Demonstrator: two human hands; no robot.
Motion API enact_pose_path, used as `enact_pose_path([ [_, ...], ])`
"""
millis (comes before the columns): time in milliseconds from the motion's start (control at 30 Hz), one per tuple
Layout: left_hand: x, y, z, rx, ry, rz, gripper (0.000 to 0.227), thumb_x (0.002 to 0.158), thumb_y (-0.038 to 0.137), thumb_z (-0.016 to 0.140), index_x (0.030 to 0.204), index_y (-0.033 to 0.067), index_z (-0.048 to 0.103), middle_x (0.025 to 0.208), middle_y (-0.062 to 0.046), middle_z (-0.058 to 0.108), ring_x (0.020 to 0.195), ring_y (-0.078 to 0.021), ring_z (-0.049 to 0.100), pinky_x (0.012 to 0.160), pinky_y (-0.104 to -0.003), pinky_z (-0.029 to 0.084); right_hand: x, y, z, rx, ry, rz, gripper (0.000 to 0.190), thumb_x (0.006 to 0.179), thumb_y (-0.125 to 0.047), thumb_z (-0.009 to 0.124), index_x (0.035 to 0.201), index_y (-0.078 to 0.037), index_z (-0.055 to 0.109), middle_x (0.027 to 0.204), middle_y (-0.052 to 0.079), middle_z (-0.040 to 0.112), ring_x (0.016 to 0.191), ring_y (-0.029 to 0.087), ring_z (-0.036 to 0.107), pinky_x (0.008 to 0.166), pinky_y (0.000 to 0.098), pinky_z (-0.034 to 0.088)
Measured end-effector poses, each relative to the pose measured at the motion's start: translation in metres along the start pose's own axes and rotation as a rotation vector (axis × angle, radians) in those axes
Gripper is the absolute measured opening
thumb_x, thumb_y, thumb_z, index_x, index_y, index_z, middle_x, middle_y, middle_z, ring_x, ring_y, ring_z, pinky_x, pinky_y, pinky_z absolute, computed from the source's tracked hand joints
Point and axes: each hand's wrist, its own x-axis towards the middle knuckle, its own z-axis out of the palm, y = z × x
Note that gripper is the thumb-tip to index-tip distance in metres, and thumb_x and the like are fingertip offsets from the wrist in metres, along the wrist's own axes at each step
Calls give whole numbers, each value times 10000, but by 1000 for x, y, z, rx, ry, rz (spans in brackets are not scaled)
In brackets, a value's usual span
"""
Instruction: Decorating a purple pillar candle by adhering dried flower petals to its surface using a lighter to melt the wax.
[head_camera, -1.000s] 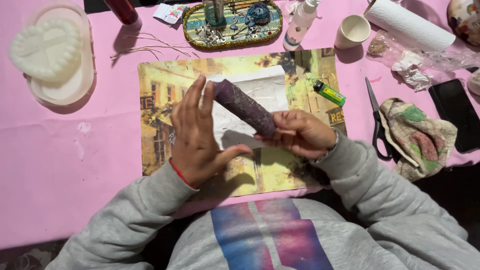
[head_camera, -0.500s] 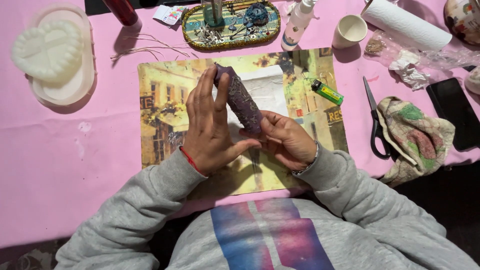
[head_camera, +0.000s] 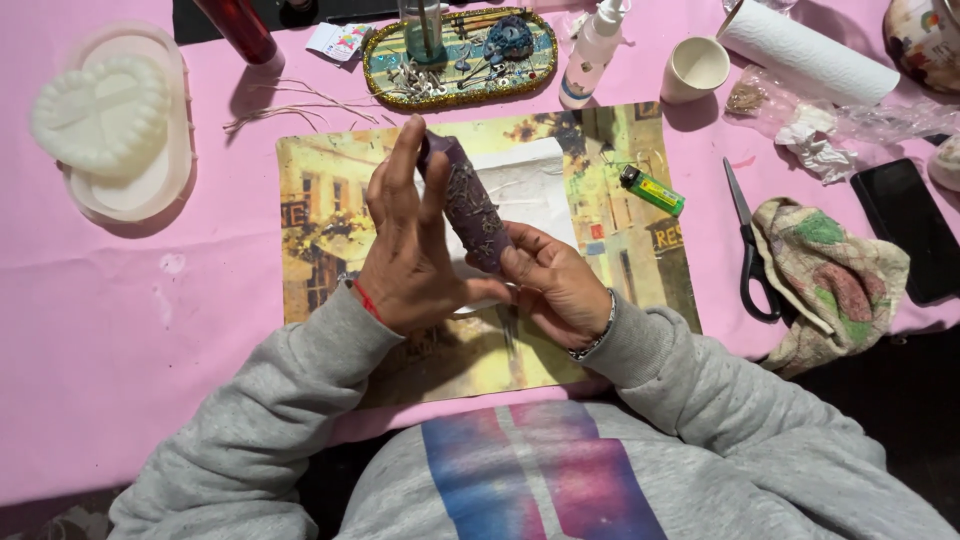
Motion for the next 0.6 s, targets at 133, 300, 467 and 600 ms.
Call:
enact_pose_path([
  [133, 10, -6, -17, -190, 79, 23, 1532, 587, 646, 899, 1680, 64, -2, 1613, -300, 196, 1530, -402, 246, 1246, -552, 269, 2, 4, -8, 53, 5, -1, 555, 980, -207, 724, 1429, 8, 479, 1326, 123, 616, 1217, 231, 645, 1066, 398, 527],
  [300, 25, -19, -23, -863, 34, -570, 664, 1003, 234, 761, 1533, -40, 469, 1375, -147, 661, 1289, -216, 668, 1137, -338, 556, 2, 5, -8, -50, 21, -61, 566, 964, -210, 730, 1442, -17, 496, 1343, 85, 613, 1228, 207, 621, 1091, 419, 519],
  [467, 20, -14, -12, -1083, 52, -635, 719, 958, 244, 788, 1517, -45, 438, 1372, -140, 642, 1277, -194, 645, 1150, -345, 528, 3, 4, -6, -52, 14, -70, 569, 963, -199, 726, 1447, -17, 488, 1363, 81, 609, 1240, 197, 617, 1099, 411, 514],
  [600, 10, -10, 0, -1072, 19, -602, 647, 926, 190, 826, 1433, -44, 500, 1309, -114, 667, 1240, -186, 659, 1137, -343, 524, 6, 8, -14, -68, 15, -84, 570, 967, -186, 721, 1456, -6, 489, 1344, 103, 620, 1229, 220, 635, 1092, 399, 513],
])
